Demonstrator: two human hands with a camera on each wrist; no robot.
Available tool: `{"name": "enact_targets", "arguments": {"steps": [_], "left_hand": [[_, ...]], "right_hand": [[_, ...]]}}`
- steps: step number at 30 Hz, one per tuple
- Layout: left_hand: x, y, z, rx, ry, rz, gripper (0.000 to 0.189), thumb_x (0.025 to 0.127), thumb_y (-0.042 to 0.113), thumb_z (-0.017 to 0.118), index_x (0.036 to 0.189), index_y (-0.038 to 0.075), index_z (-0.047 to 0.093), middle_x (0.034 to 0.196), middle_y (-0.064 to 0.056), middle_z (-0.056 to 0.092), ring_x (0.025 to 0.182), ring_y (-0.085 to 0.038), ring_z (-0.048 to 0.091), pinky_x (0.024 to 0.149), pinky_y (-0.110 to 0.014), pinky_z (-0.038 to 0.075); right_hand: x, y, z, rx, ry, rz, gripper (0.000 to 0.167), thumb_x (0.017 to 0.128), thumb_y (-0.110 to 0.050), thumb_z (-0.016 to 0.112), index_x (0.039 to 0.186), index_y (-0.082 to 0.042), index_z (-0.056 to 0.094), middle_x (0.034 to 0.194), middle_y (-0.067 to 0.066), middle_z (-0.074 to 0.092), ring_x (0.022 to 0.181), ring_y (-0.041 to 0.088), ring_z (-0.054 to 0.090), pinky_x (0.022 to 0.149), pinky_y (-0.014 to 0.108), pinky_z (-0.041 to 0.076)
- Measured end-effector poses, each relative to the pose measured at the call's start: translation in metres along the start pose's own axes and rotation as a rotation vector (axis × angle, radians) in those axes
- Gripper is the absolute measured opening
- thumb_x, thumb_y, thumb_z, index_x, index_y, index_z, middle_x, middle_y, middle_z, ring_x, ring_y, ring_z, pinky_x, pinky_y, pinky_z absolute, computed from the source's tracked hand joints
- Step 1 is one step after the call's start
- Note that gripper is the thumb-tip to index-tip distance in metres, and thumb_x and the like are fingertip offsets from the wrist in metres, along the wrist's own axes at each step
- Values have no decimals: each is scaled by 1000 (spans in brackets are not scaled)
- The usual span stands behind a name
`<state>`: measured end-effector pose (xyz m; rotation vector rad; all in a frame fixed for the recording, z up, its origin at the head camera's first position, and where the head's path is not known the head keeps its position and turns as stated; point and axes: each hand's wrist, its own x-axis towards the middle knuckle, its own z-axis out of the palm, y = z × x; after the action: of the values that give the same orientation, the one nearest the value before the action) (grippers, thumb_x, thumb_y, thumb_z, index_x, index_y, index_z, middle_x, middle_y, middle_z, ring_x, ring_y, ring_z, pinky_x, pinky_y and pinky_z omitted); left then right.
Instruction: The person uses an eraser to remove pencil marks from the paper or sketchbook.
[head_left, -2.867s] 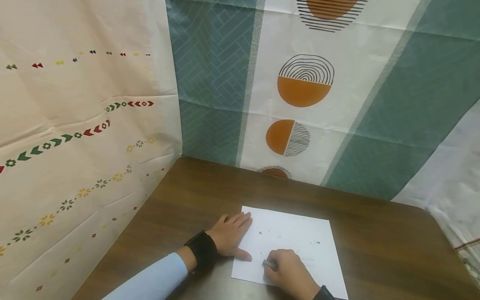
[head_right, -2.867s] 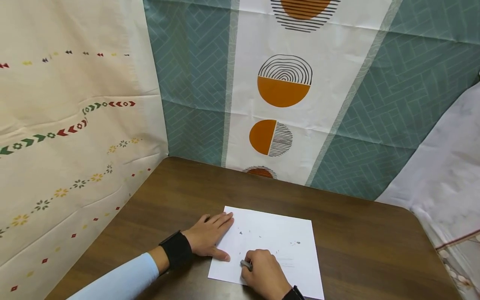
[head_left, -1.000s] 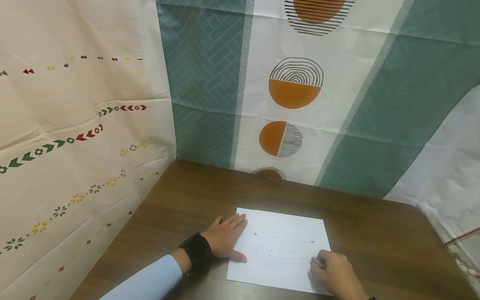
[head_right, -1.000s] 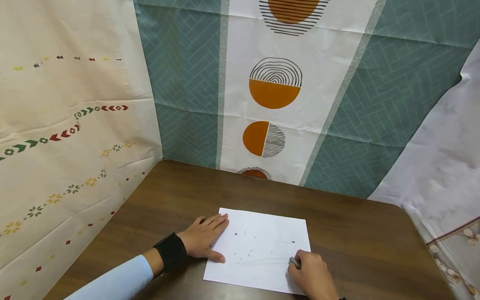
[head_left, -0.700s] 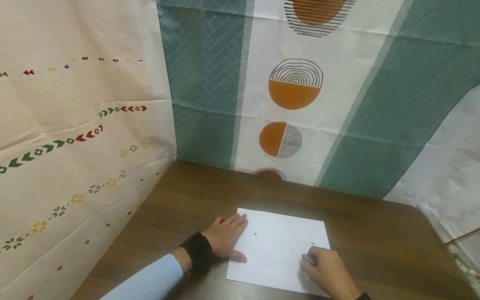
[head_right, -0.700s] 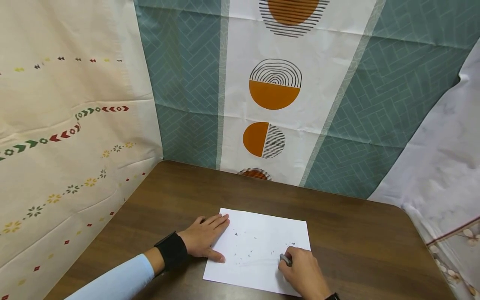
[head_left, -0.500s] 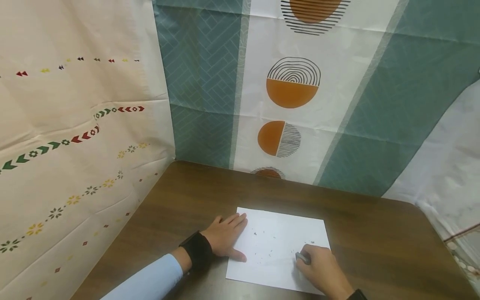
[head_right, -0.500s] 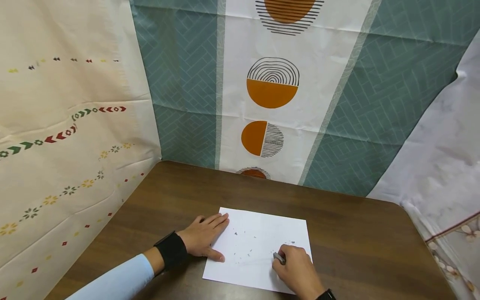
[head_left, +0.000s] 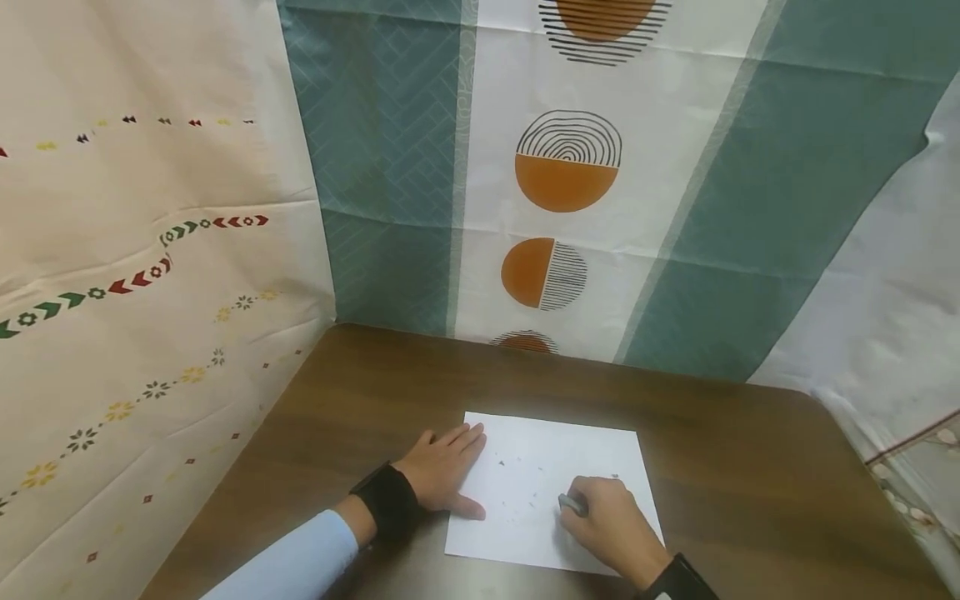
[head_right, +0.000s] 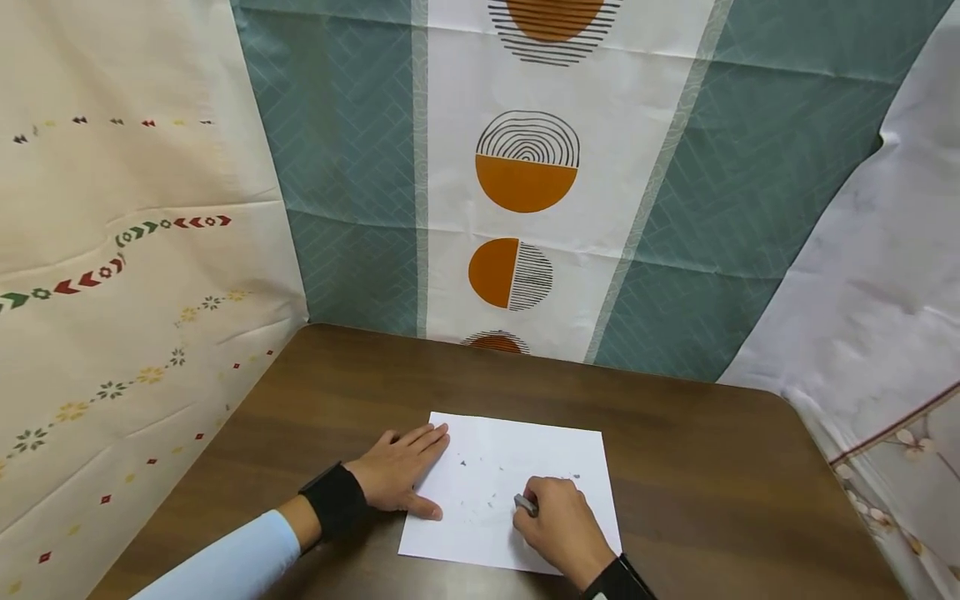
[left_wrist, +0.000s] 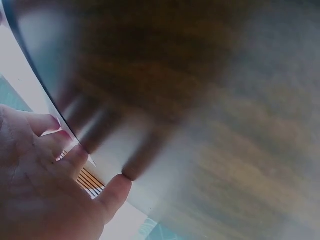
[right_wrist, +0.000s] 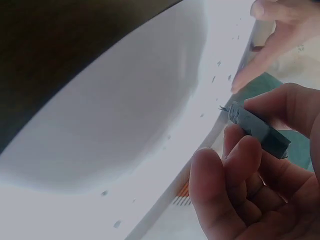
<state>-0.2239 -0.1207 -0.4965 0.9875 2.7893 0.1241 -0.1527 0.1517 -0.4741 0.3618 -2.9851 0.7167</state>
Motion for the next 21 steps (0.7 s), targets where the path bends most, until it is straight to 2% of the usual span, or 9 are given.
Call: {"name": "enact_targets", "arguments": {"steps": [2,6,12,21], "left_hand": [[0,0,-1,0,2,-3,108,80,77,62,158,8,33,165,-7,28,150,-28,26,109,-66,29],[3,-1,3,-17,14,3,107,80,76,63,158,7,34,164,-9,28,149,-30,27,108,-68,28],[5,-5,13,-35,48,13,108,80,78,61,157,6,34,164,-10,28,149,-32,27,106,-72,26],[7,-3,11,-43,18,15,109,80,80,60,158,8,33,164,-9,28,149,-31,27,105,-72,28]], "right_hand": [[3,-4,2,18,3,-34,16,77,-9,73,70,-19,63,60,-13,49,56,7,43,58,29,39],[8,-12,6,65,-47,-64,11,79,-9,73,73,-16,66,61,-12,51,55,7,44,52,27,38],[15,-17,11,83,-96,-82,3,80,-14,73,78,-13,70,63,-13,54,57,8,46,55,28,41],[11,-19,26,127,-127,-118,7,80,-12,74,74,-15,70,62,-14,54,55,5,46,55,27,41]]}}
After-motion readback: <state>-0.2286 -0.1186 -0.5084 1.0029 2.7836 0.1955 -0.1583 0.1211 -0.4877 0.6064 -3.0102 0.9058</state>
